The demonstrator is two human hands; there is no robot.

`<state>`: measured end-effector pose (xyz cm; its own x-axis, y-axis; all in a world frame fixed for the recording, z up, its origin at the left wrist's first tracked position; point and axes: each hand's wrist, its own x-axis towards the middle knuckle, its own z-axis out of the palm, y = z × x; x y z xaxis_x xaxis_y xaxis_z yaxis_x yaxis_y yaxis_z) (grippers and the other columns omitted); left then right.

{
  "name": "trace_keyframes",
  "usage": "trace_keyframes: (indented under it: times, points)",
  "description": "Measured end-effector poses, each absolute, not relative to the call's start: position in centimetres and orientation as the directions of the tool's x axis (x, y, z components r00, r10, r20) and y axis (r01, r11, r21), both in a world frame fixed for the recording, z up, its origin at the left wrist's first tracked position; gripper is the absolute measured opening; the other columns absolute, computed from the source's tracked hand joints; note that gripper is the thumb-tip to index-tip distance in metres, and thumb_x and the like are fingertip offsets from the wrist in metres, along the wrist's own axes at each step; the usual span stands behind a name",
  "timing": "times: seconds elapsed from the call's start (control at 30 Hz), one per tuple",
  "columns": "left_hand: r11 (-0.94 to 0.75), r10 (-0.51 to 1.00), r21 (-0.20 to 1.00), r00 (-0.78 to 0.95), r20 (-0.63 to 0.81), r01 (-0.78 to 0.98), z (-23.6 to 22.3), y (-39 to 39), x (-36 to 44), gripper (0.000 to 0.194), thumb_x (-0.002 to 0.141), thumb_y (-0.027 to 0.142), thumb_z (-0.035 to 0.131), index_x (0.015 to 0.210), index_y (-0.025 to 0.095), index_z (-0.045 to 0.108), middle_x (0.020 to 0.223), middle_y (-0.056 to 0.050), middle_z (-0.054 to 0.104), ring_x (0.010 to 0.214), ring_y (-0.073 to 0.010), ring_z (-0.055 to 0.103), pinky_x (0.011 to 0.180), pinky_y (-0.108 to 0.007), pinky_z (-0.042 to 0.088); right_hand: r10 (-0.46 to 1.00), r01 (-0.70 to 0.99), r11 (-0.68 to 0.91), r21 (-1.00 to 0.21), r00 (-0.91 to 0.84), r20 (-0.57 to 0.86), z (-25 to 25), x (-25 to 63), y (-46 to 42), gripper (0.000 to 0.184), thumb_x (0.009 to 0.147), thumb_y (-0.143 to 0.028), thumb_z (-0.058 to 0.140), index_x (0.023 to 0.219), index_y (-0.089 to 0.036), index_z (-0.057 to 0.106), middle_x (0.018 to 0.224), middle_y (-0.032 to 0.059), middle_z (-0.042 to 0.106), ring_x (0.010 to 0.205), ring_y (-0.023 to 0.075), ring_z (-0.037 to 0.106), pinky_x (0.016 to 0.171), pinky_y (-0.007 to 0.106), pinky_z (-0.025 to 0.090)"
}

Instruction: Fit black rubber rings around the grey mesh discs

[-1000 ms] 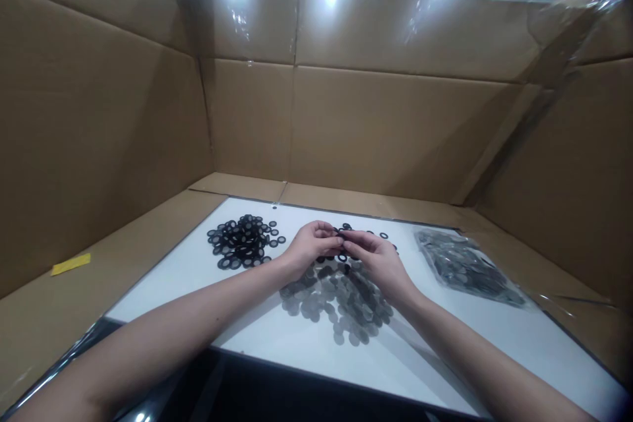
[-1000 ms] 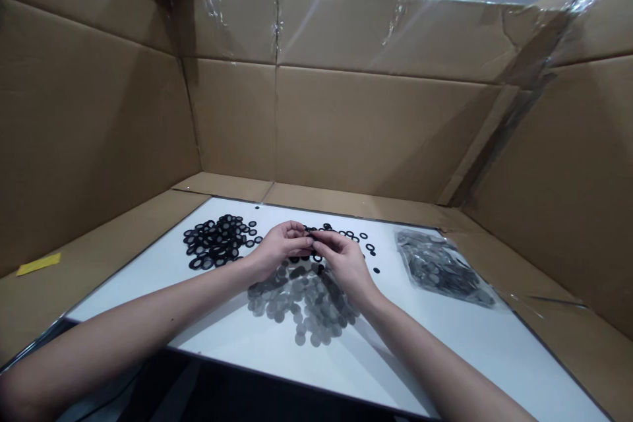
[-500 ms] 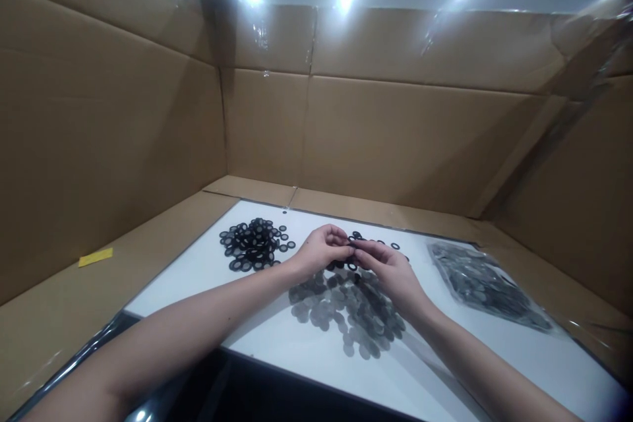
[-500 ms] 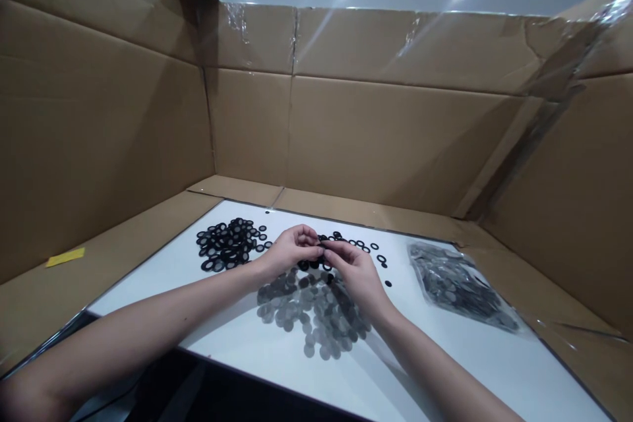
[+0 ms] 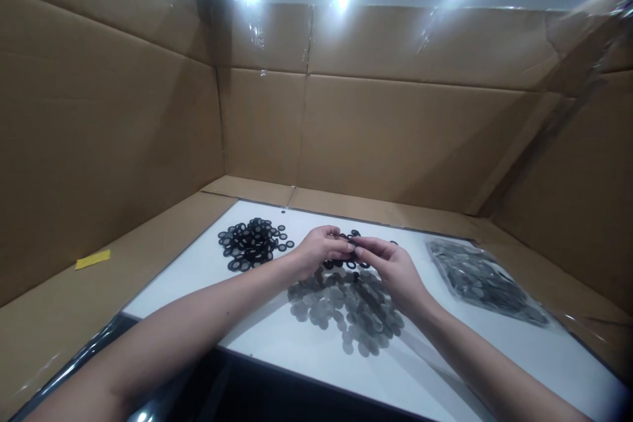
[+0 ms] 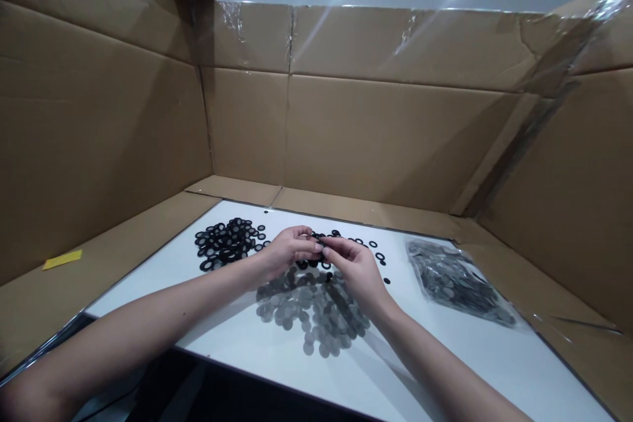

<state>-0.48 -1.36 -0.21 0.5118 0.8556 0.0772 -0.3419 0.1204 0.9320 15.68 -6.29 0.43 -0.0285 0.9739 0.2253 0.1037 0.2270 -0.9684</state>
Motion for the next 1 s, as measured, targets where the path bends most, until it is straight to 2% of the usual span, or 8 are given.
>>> trace_keyframes:
  times: [0.37, 0.57, 0.73, 1.0]
  points:
    - [0.103, 0.859, 0.947, 0.508, 0.070, -0.304, -0.3, -1.0, -0.5, 0.036, 0.058, 0.020, 0.078, 0.079, 0.011, 0.051, 0.077, -0.006, 0.060, 0.072, -0.0175, 0.064, 0.077, -0.034, 0.050, 0.982, 0.047, 0.191, -0.980, -0.016, 0.191, 0.5, 15.6, -6.2, 0.034, 0.070, -0.036, 0.069, 0.098, -0.017, 0.068, 0.086, 0.0062, 0.070, 0.074, 0.0181, 0.062, 0.074, 0.032, 0.048]
    - [0.046, 0.888, 0.939, 0.445, 0.118, -0.341, -0.9, -1.1, -0.3, 0.038, 0.058, 0.021, 0.078, 0.081, 0.013, 0.048, 0.073, -0.001, 0.058, 0.069, -0.0130, 0.062, 0.077, -0.032, 0.050, 0.962, 0.150, 0.274, -0.950, -0.053, 0.269, 0.4, 15.7, -6.1, 0.032, 0.073, -0.037, 0.065, 0.098, -0.017, 0.068, 0.095, 0.0080, 0.069, 0.085, 0.0217, 0.063, 0.080, 0.035, 0.049]
    - [0.039, 0.885, 0.932, 0.445, 0.135, -0.361, -1.1, -1.2, -0.3, 0.042, 0.060, 0.023, 0.078, 0.089, 0.014, 0.049, 0.082, -0.004, 0.061, 0.074, -0.0134, 0.063, 0.079, -0.032, 0.049, 0.946, 0.157, 0.324, -0.933, -0.069, 0.317, 0.0, 15.4, -6.1, 0.031, 0.076, -0.035, 0.062, 0.104, -0.021, 0.066, 0.108, 0.0062, 0.066, 0.098, 0.0231, 0.060, 0.089, 0.038, 0.046]
    - [0.018, 0.870, 0.941, 0.468, 0.151, -0.338, -1.3, -1.0, -0.3, 0.042, 0.061, 0.027, 0.078, 0.089, 0.014, 0.049, 0.081, -0.005, 0.063, 0.073, -0.0144, 0.064, 0.077, -0.031, 0.050, 0.942, 0.203, 0.336, -0.920, -0.051, 0.333, 0.2, 15.4, -6.4, 0.028, 0.079, -0.033, 0.058, 0.103, -0.023, 0.068, 0.107, 0.0051, 0.066, 0.101, 0.0224, 0.059, 0.089, 0.036, 0.045]
